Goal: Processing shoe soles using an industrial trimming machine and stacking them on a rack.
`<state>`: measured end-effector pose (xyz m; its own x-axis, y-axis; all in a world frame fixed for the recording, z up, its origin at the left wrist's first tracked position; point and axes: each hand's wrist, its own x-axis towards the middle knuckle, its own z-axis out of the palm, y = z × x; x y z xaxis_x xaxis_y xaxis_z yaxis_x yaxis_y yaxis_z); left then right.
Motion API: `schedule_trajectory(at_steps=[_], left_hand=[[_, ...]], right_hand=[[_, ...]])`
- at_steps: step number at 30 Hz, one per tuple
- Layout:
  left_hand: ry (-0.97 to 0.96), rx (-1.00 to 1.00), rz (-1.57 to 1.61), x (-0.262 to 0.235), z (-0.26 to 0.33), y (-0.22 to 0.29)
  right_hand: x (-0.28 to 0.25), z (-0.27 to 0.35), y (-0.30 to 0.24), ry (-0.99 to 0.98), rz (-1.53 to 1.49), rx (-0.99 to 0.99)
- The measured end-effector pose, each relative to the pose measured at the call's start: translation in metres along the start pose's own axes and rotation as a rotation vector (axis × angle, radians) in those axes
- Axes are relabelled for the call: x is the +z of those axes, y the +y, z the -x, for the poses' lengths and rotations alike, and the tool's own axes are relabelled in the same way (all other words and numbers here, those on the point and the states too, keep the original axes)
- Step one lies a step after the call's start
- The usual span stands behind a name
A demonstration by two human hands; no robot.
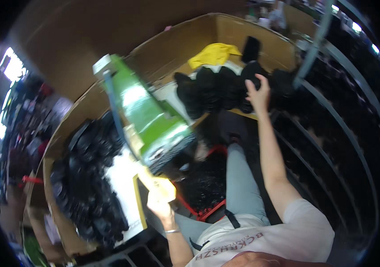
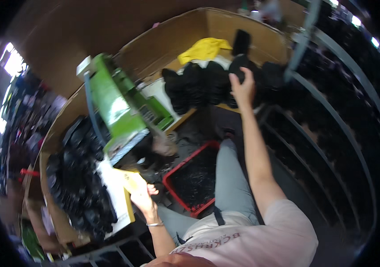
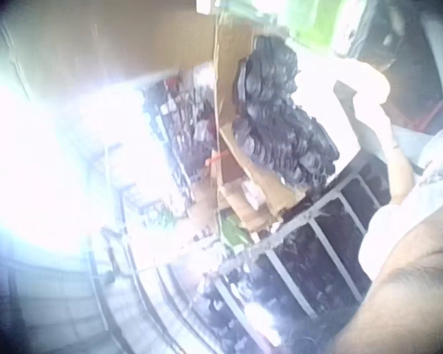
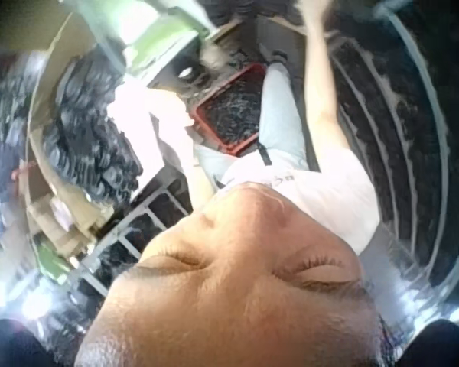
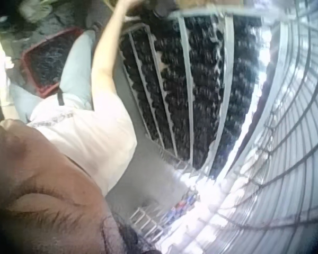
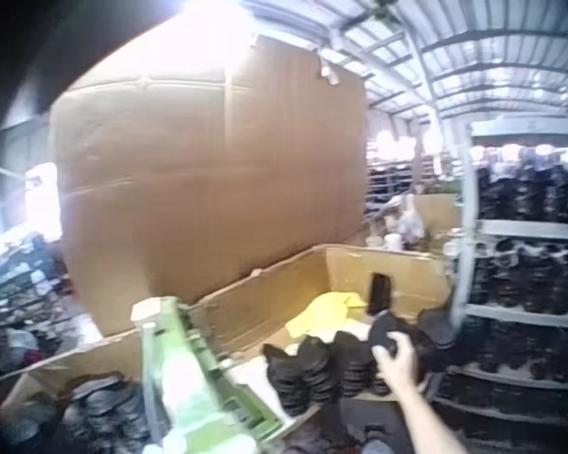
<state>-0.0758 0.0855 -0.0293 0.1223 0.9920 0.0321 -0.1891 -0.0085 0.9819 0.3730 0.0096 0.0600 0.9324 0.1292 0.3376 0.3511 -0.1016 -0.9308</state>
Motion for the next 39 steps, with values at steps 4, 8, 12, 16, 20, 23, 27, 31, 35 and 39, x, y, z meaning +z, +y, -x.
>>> schedule_trajectory(at_steps=[4, 8, 12, 16, 20, 23, 27, 31, 35, 39], left_hand=[[-0.081, 0.268, -0.231, 0.032, -0.042, 0.048], [0.159, 0.501, -0.490, 0.014, -0.141, 0.046], [0.322, 0.664, -0.863, 0.026, -0.231, 0.056], [0.433, 0.442, -1.186, 0.007, -0.314, 0.040], [0.464, 0.207, -1.464, 0.037, -0.329, 0.035], [0.471, 0.240, -1.303, 0.057, -0.316, 0.037], [0.352, 0.598, -0.927, -0.010, -0.274, 0.041], [0.363, 0.685, -0.774, -0.023, -0.182, 0.037], [0.370, 0.810, -0.757, -0.018, -0.176, 0.033], [0.378, 0.774, -0.637, 0.030, -0.201, 0.049]], right_hand=[[-0.024, -0.017, 0.014, 0.136, 0.407, -0.431], [-0.031, -0.001, 0.006, -0.016, 0.466, -0.281], [-0.038, 0.020, -0.003, -0.066, 0.508, -0.234], [-0.038, 0.060, -0.019, -0.208, 0.419, -0.232], [-0.058, 0.081, -0.017, -0.262, 0.449, -0.295], [-0.077, 0.087, -0.013, -0.250, 0.434, -0.243], [-0.062, 0.109, -0.016, -0.363, 0.348, -0.296], [-0.054, 0.145, -0.013, -0.590, 0.204, -0.163], [-0.037, 0.187, 0.004, -0.776, 0.166, -0.136], [-0.034, 0.209, 0.004, -0.868, 0.168, -0.148]])
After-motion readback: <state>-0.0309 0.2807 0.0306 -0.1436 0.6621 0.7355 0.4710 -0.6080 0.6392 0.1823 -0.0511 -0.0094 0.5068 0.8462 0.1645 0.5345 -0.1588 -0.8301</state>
